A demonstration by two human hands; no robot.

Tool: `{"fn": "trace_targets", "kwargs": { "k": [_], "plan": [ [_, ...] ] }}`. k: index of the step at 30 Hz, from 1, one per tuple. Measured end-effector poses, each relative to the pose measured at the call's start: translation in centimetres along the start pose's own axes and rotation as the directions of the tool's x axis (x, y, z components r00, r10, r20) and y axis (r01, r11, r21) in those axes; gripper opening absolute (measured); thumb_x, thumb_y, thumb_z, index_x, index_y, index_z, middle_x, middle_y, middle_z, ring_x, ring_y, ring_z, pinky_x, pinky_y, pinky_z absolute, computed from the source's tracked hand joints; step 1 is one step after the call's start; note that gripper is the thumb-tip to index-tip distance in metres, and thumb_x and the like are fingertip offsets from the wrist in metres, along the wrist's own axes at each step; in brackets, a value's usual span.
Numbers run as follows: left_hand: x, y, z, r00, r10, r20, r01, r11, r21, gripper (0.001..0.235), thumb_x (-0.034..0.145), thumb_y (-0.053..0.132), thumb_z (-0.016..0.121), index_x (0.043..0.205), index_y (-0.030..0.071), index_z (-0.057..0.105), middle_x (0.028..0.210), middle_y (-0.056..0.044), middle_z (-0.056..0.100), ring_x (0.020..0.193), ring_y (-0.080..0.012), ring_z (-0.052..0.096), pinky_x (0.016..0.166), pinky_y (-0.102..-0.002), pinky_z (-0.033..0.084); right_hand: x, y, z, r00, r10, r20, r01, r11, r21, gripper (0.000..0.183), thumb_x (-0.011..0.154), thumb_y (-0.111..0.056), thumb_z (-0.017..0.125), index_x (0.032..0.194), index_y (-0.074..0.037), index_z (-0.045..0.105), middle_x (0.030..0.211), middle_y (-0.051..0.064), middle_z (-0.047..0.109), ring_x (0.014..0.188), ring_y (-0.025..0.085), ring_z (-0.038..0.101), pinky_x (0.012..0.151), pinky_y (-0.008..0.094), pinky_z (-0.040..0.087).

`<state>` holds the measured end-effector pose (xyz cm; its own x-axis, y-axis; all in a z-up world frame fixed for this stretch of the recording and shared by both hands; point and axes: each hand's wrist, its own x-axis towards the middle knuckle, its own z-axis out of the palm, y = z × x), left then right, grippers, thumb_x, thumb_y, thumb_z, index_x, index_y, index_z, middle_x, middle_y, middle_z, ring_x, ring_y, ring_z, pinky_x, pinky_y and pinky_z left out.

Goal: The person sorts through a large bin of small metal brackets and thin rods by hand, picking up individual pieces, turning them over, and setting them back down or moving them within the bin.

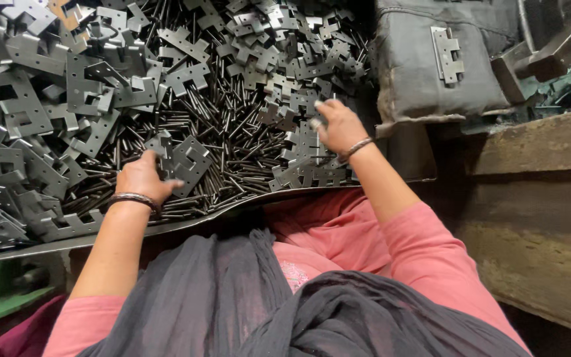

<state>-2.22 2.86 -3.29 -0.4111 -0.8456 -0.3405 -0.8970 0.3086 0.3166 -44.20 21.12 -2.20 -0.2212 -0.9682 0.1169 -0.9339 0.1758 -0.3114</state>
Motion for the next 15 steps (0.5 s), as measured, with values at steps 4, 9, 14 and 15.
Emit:
{"fn": "trace_targets", "kwargs": {
  "k": [4,9,14,15],
  "plan": [
    [-0.7,-0.8,0.6,0.994,0.059,0.092,-0.064,0.996,0.056,0.066,0.068,0.021,0.087,0.127,0.007,0.061,0.107,-0.024,0.074,0.105,-0.0418,0.069,0.092,-0.048,0.055,1.3,1.0,5.1,0.874,0.315,0.370,-0.277,0.949,-0.152,0.082,0.074,-0.041,0.088,0.138,-0.004,0.053,0.131,0.023,0.056,0.119,0.043,0.057,0.099,0.046,0.049],
    [-3.9,-2.3,-1.8,0.951,0.168,-0.258,-0.176,0.984,-0.007,0.031,0.064,0.014,0.086,0.095,0.009,0.080,0.133,-0.019,0.066,0.103,-0.0389,0.069,0.091,-0.044,0.055,1.8,2.8,7.3,0.821,0.389,0.419,-0.354,0.921,-0.161,0.083,0.062,-0.034,0.093,0.133,-0.008,0.059,0.130,0.019,0.064,0.123,0.040,0.060,0.104,0.046,0.050],
    [-5.4,-2.0,-3.8,0.836,0.111,-0.537,-0.442,0.716,-0.540,0.015,0.083,0.005,0.078,0.098,0.008,0.079,0.124,-0.009,0.074,0.098,-0.0211,0.073,0.083,-0.028,0.056,1.7,1.8,6.8,0.791,0.441,0.424,-0.447,0.890,-0.093,0.081,0.059,-0.028,0.097,0.129,-0.010,0.061,0.122,0.020,0.069,0.116,0.038,0.064,0.097,0.046,0.052],
    [-5.2,-2.1,-3.6,0.833,0.098,-0.544,-0.434,0.727,-0.533,0.015,0.083,0.005,0.078,0.098,0.008,0.079,0.124,-0.009,0.074,0.098,-0.0211,0.073,0.083,-0.028,0.056,1.7,1.3,7.0,0.798,0.423,0.429,-0.432,0.898,-0.082,0.081,0.059,-0.028,0.097,0.129,-0.010,0.061,0.122,0.020,0.069,0.116,0.038,0.064,0.097,0.046,0.052]
  ]
}}
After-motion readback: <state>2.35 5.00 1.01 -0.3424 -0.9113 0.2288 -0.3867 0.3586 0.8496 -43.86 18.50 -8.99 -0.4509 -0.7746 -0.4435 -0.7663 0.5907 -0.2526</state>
